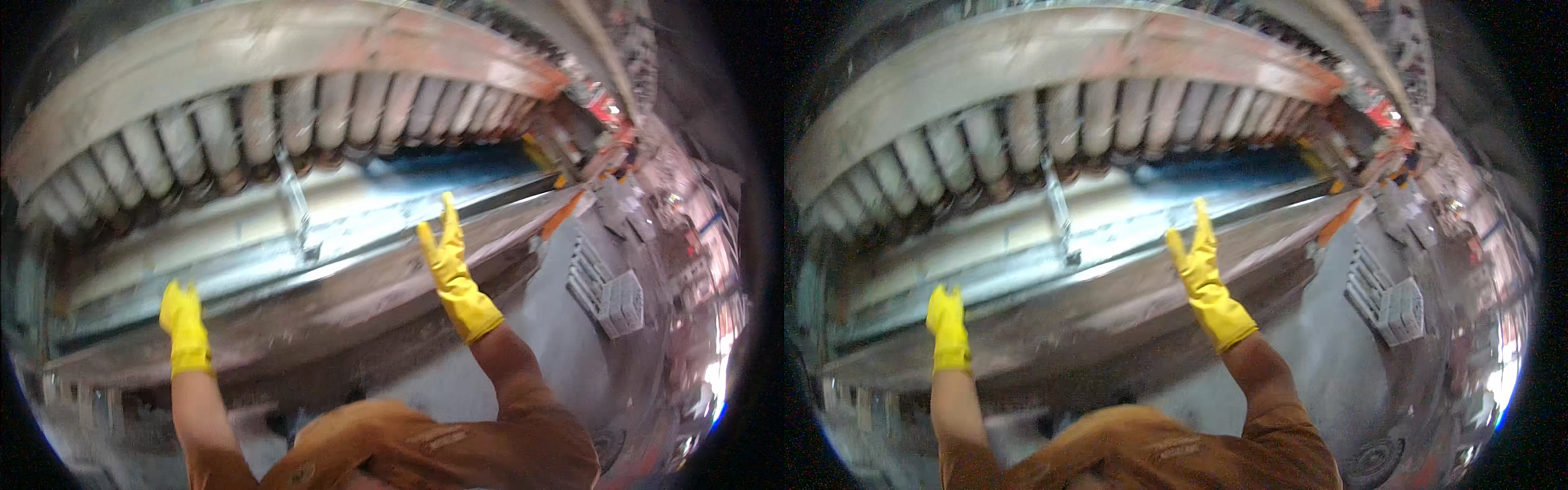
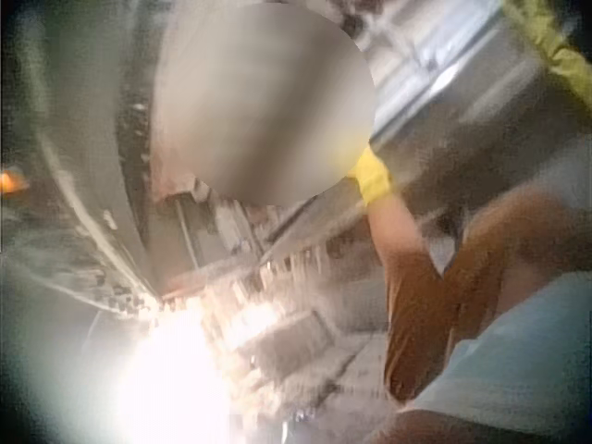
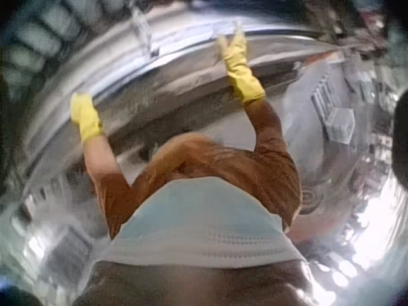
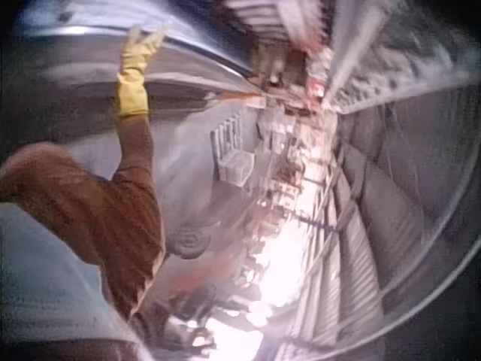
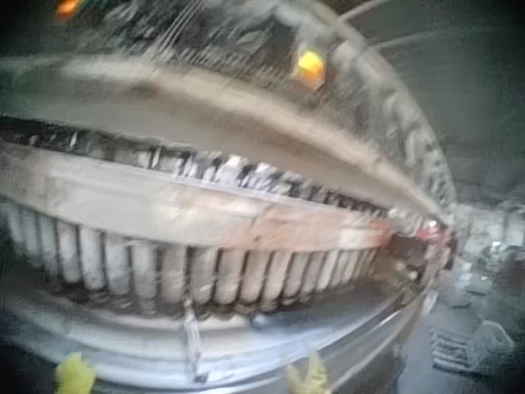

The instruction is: The person uses a long-handled scraper to clean the interior surface of a large industrial machine. They repeatedly scrape along the curved metal surface, removing residue from the equipment.

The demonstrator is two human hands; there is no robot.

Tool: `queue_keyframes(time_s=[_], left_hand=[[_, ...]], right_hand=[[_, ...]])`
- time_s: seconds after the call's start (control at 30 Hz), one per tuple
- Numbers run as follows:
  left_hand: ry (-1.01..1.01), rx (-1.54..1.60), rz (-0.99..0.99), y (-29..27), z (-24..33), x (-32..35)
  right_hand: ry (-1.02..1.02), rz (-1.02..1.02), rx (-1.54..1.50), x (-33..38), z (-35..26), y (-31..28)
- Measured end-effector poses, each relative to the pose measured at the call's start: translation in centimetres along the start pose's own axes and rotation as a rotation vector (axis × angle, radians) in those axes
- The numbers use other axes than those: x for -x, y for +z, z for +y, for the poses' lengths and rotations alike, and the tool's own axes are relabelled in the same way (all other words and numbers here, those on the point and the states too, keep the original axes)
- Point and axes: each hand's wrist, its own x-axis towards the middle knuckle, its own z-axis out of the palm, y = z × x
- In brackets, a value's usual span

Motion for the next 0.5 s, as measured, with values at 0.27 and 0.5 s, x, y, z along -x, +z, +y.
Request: queue_keyframes(time_s=[0.27,0.5], left_hand=[[0.075,0.077,0.142,3.7,-2.2,-2.1],[0.045,0.0,0.101,3.3,-1.6,-1.2]], right_hand=[[-0.958,0.671,0.407,-19.2,-20.4,-20.3],[-1.124,0.669,0.4,-28.7,-23.2,-20.0]])
